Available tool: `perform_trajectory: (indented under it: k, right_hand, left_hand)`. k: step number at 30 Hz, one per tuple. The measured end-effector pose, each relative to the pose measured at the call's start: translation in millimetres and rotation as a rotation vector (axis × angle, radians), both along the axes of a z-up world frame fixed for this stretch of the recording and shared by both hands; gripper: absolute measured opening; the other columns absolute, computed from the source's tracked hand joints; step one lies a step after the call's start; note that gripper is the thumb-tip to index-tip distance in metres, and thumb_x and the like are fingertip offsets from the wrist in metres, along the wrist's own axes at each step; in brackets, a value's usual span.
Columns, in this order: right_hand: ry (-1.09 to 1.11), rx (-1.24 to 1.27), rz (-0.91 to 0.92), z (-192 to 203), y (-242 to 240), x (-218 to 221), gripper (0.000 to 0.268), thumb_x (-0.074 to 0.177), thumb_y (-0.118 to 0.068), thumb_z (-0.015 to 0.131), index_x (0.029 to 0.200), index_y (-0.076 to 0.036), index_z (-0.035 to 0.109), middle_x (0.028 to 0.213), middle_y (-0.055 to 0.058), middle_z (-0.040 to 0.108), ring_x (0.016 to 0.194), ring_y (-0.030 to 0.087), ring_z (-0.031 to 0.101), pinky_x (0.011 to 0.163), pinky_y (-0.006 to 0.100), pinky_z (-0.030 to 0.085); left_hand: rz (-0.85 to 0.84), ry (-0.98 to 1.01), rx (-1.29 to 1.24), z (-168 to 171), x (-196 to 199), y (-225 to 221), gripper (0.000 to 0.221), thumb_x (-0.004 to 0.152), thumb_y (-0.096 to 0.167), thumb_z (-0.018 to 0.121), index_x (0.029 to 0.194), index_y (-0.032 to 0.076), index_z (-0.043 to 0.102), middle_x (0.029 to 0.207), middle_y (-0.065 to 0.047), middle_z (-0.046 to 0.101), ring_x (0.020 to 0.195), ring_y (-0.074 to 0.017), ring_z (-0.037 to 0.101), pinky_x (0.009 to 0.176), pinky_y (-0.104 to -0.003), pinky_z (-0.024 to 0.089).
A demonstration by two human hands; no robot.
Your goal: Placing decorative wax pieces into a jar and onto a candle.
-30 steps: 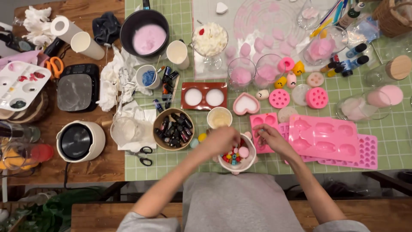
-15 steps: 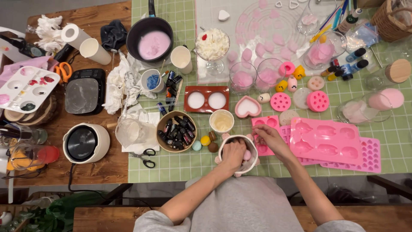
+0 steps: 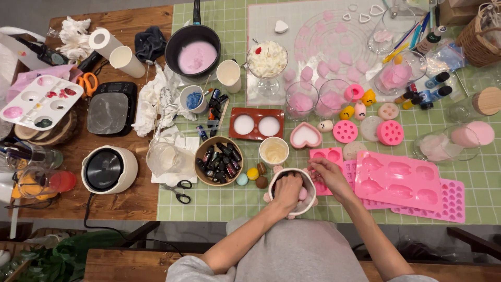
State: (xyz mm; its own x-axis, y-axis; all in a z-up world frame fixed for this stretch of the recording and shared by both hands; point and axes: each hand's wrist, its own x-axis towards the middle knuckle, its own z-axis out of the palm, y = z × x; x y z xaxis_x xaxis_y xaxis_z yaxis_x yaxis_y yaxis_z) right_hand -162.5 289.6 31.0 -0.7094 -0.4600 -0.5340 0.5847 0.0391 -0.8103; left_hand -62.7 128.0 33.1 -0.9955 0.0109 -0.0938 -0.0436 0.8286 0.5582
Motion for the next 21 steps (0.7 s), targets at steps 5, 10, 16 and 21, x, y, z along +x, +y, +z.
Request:
perform_trajectory:
  k: [5, 10, 16, 21]
  right_hand:
    - [-0.005, 0.035, -0.002, 4.8, 3.9, 0.4, 0.025, 0.102, -0.014, 0.056, 0.122, -0.002, 0.065, 0.098, 0.005, 0.069, 0.076, 0.011, 0.063, 0.071, 0.026, 0.055]
    - [0.0, 0.028, 0.006, 7.8, 4.6, -0.4, 0.025, 0.102, -0.014, 0.057, 0.122, -0.002, 0.065, 0.097, 0.004, 0.069, 0.074, 0.01, 0.063, 0.069, 0.026, 0.054]
    - [0.012, 0.027, 0.001, 0.9, 6.6, -4.2, 0.025, 0.101, -0.014, 0.058, 0.121, -0.003, 0.066, 0.096, 0.004, 0.069, 0.074, 0.01, 0.063, 0.068, 0.025, 0.054]
    - [-0.009, 0.037, -0.014, -3.8, 8.6, -10.7, 0.026, 0.101, -0.015, 0.058, 0.123, -0.003, 0.065, 0.1, 0.003, 0.069, 0.076, 0.01, 0.062, 0.069, 0.026, 0.054]
  left_hand:
    - [-0.042, 0.063, -0.144, -20.4, 4.9, 0.9, 0.023, 0.08, 0.005, 0.067, 0.1, -0.005, 0.066, 0.09, -0.025, 0.071, 0.083, -0.0387, 0.072, 0.068, -0.048, 0.058]
    - [-0.088, -0.054, -0.025, 30.8, 9.7, -13.3, 0.031, 0.081, 0.005, 0.069, 0.11, -0.003, 0.062, 0.091, -0.023, 0.071, 0.085, -0.0395, 0.071, 0.07, -0.049, 0.057]
    - [-0.105, 0.016, 0.065, 69.8, 19.3, -18.8, 0.05, 0.068, 0.001, 0.076, 0.116, 0.0, 0.06, 0.099, -0.025, 0.069, 0.09, -0.0435, 0.067, 0.074, -0.053, 0.054]
    - [-0.015, -0.072, 0.518, 119.0, -7.4, -61.2, 0.02, 0.079, 0.004, 0.069, 0.099, 0.005, 0.067, 0.088, -0.01, 0.073, 0.083, -0.0199, 0.073, 0.074, -0.036, 0.059]
